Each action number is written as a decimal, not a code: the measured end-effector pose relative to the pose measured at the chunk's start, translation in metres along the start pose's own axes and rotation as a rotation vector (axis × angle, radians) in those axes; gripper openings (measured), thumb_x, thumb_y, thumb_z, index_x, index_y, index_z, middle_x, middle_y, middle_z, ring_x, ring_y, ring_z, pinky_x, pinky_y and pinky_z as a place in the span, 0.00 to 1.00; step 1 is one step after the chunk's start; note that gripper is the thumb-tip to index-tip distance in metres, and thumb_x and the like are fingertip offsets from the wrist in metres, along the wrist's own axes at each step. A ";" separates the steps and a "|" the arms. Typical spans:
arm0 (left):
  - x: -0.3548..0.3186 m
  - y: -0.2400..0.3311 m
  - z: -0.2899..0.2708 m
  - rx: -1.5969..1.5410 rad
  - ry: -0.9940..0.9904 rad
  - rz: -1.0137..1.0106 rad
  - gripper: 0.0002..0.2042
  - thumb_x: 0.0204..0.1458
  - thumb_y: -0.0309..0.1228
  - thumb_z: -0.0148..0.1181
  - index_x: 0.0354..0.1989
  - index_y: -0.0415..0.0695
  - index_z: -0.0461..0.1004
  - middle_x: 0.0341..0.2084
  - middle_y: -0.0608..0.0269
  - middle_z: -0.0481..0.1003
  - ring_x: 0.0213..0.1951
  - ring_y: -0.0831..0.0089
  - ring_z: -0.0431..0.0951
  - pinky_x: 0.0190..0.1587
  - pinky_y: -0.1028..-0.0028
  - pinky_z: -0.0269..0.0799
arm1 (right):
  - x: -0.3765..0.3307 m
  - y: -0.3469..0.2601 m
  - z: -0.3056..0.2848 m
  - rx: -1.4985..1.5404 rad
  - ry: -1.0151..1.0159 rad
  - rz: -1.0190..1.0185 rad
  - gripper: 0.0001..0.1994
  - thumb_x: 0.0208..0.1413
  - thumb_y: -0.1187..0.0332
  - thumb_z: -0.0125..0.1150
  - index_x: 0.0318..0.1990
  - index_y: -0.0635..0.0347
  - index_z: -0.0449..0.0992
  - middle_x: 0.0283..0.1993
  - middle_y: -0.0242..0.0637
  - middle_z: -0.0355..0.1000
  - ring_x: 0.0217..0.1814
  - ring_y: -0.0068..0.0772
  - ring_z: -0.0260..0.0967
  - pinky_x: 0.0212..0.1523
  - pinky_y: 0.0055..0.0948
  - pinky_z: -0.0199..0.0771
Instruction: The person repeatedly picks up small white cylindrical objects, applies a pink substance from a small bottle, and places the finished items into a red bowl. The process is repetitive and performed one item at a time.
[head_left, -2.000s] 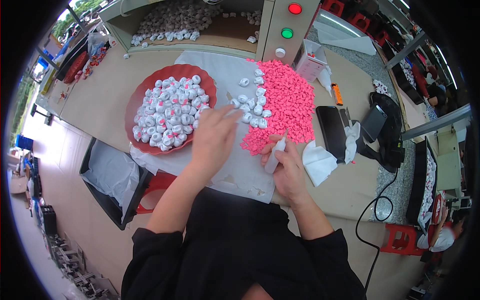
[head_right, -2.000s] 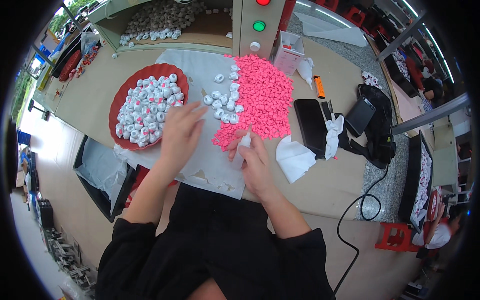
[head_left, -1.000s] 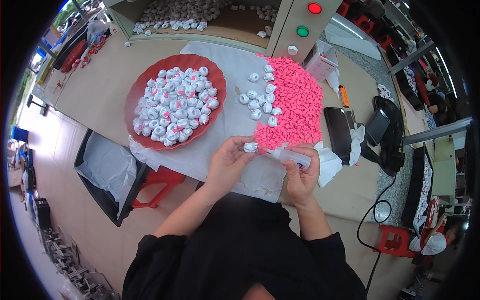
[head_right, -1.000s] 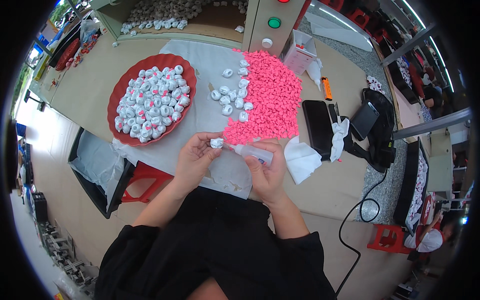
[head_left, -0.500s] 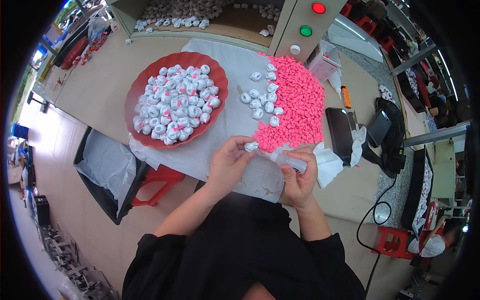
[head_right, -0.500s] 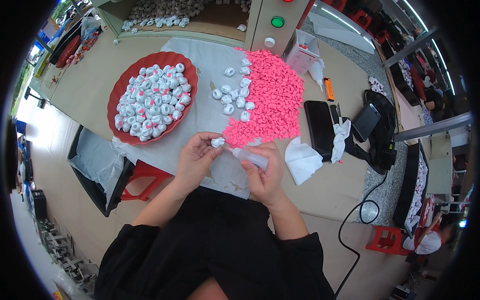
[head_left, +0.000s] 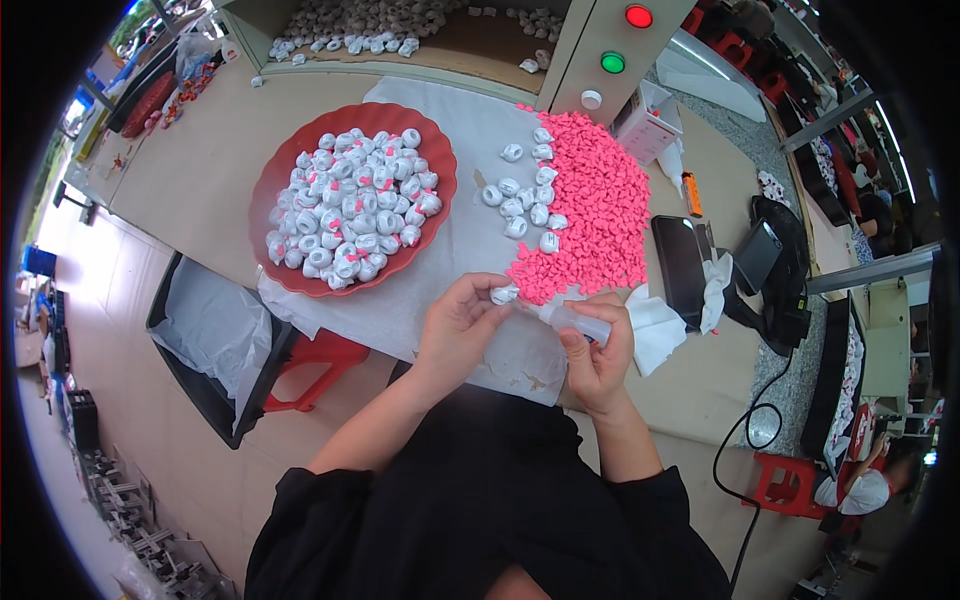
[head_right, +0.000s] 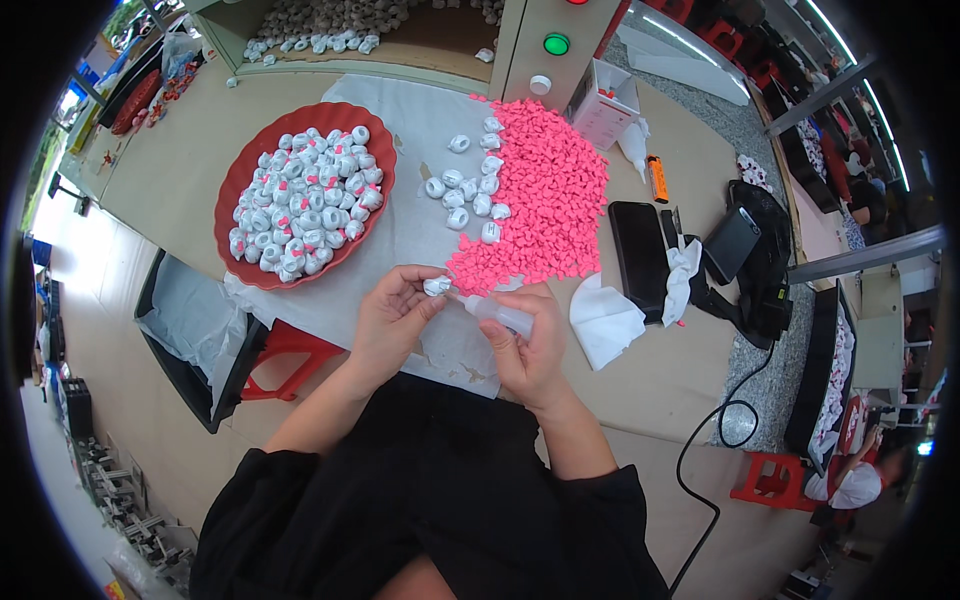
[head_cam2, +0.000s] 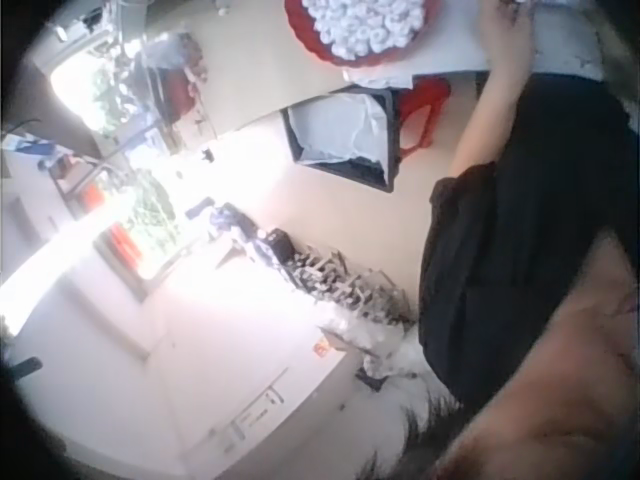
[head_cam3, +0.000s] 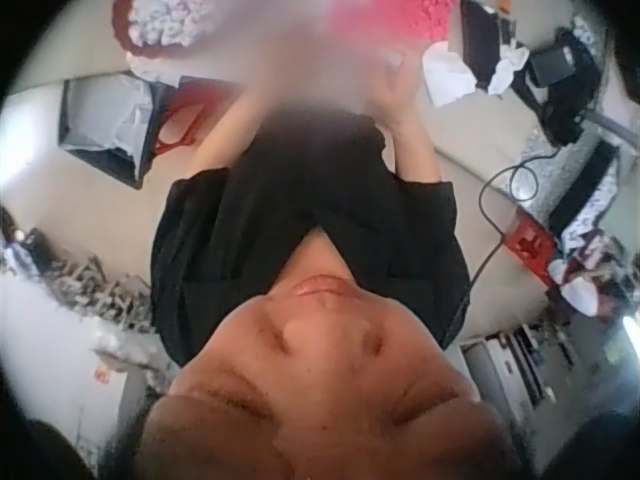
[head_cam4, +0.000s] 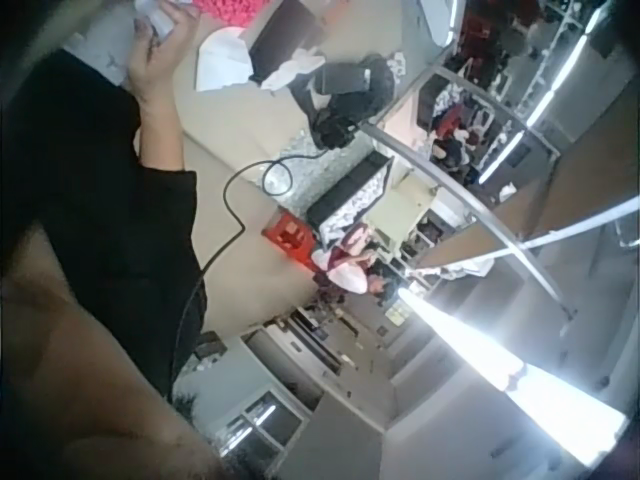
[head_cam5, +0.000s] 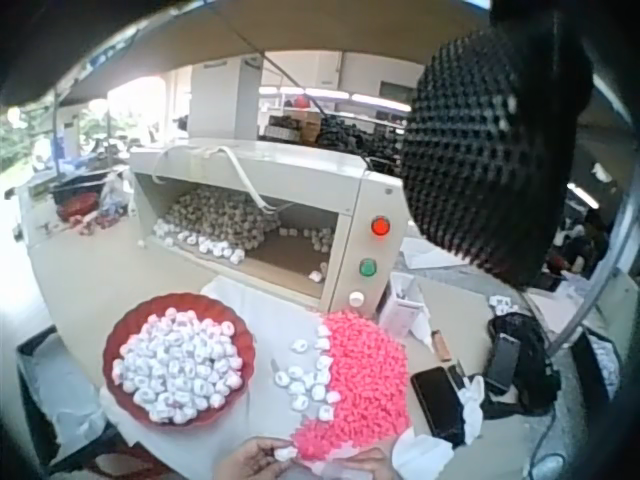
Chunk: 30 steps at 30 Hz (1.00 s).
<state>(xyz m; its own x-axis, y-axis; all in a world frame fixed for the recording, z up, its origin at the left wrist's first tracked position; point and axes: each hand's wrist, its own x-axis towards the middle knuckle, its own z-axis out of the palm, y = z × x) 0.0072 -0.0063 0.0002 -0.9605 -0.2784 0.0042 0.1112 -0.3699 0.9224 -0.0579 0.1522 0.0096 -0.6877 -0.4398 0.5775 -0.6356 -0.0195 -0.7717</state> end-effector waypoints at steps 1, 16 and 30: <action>0.000 0.000 -0.001 0.000 -0.001 -0.004 0.13 0.49 0.16 0.50 0.44 0.35 0.64 0.36 0.63 0.70 0.36 0.83 0.70 0.40 0.83 0.67 | 0.000 0.000 0.000 0.000 0.000 -0.001 0.13 0.47 0.74 0.58 0.40 0.65 0.64 0.34 0.42 0.63 0.32 0.31 0.62 0.32 0.23 0.63; -0.001 -0.001 -0.001 -0.013 0.002 -0.017 0.13 0.48 0.16 0.51 0.44 0.36 0.64 0.35 0.65 0.70 0.37 0.83 0.70 0.41 0.83 0.67 | 0.001 -0.001 0.002 -0.096 0.013 -0.087 0.14 0.46 0.72 0.61 0.39 0.66 0.64 0.33 0.44 0.65 0.30 0.36 0.63 0.31 0.26 0.64; 0.000 -0.002 -0.002 0.013 0.001 0.022 0.13 0.49 0.15 0.49 0.44 0.35 0.64 0.37 0.61 0.70 0.39 0.79 0.72 0.42 0.81 0.68 | 0.002 -0.001 -0.001 -0.124 0.004 -0.057 0.14 0.46 0.74 0.60 0.39 0.66 0.64 0.33 0.44 0.64 0.31 0.35 0.63 0.31 0.26 0.64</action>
<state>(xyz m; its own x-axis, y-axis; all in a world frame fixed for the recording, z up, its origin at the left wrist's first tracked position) 0.0071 -0.0074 -0.0026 -0.9576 -0.2871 0.0239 0.1286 -0.3518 0.9272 -0.0586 0.1525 0.0119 -0.6503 -0.4374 0.6211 -0.7123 0.0669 -0.6987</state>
